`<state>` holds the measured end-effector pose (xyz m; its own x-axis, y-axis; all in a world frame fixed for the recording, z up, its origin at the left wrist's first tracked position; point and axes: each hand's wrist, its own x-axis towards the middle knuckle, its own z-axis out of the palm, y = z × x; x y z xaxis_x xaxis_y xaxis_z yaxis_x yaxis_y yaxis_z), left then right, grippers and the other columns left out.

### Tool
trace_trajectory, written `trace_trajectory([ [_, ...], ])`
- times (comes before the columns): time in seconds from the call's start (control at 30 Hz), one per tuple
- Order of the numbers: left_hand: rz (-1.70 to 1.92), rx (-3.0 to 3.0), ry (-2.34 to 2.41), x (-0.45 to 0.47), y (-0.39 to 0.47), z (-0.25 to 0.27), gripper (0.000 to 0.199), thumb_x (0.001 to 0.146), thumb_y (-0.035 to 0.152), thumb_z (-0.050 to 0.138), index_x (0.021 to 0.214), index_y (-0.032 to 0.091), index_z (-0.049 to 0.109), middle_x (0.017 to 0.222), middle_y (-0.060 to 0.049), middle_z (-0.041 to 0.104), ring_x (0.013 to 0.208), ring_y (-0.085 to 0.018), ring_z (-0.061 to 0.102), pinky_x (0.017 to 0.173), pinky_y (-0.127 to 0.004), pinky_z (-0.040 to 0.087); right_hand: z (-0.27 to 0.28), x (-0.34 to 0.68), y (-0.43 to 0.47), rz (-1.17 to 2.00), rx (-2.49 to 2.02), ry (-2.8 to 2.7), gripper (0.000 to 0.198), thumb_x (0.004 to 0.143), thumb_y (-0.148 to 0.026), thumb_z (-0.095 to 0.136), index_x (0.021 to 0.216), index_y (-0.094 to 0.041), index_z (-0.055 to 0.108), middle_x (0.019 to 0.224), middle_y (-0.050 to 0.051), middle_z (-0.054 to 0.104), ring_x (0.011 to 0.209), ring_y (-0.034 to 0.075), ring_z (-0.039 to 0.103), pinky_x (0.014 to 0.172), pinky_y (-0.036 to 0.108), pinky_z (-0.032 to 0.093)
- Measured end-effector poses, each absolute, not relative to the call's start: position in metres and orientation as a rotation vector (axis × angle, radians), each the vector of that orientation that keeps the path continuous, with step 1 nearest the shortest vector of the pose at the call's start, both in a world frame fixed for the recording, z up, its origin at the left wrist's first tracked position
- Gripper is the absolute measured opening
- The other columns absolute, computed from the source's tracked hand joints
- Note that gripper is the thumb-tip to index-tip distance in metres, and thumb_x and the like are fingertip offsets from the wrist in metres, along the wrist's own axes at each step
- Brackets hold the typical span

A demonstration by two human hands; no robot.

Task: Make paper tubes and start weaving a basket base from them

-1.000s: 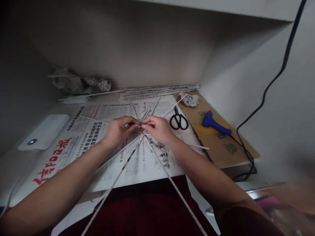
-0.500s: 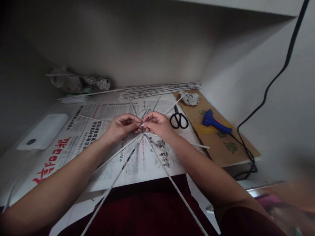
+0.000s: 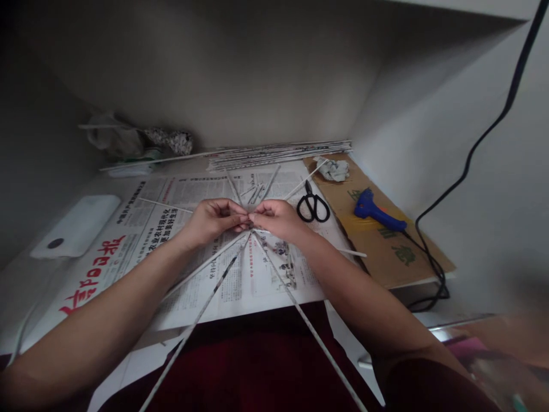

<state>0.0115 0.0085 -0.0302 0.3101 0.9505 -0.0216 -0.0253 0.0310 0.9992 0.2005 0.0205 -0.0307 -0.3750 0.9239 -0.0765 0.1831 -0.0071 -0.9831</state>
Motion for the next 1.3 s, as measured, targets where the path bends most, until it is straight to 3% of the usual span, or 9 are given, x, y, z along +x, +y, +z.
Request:
trace_trajectory([
  [0.33,0.877,1.562,1.144,0.007,0.014,-0.040,0.026,0.067,0.034,0.076,0.079,0.012,0.069,0.063,-0.002,0.066,0.053,-0.010,0.057,0.053,-0.022,0.048,-0.043,0.202,0.025,1.065,-1.311,-1.945,0.024,0.074,-0.041,0.065,0.078,-0.017,0.066,0.066,-0.001,0.059,0.059,0.011,0.048,0.054,0.023,0.036],
  [0.67,0.805,1.895,1.286,0.009,0.011,-0.041,0.015,0.074,0.027,0.063,0.080,0.018,0.074,0.079,-0.004,0.074,0.073,-0.017,0.066,0.068,-0.027,0.049,-0.041,0.201,0.022,0.819,-1.396,-2.083,0.011,0.072,-0.027,0.063,0.064,-0.019,0.063,0.058,-0.003,0.056,0.055,0.010,0.046,0.052,0.023,0.032],
  [1.3,0.805,2.313,1.327,0.018,0.003,-0.038,0.013,0.075,0.015,0.060,0.077,0.019,0.072,0.075,-0.004,0.069,0.070,-0.016,0.062,0.067,-0.025,0.044,-0.041,0.198,0.020,0.638,-1.410,-2.135,0.004,0.065,-0.021,0.064,0.068,-0.019,0.063,0.063,-0.002,0.059,0.058,0.011,0.049,0.055,0.023,0.034],
])
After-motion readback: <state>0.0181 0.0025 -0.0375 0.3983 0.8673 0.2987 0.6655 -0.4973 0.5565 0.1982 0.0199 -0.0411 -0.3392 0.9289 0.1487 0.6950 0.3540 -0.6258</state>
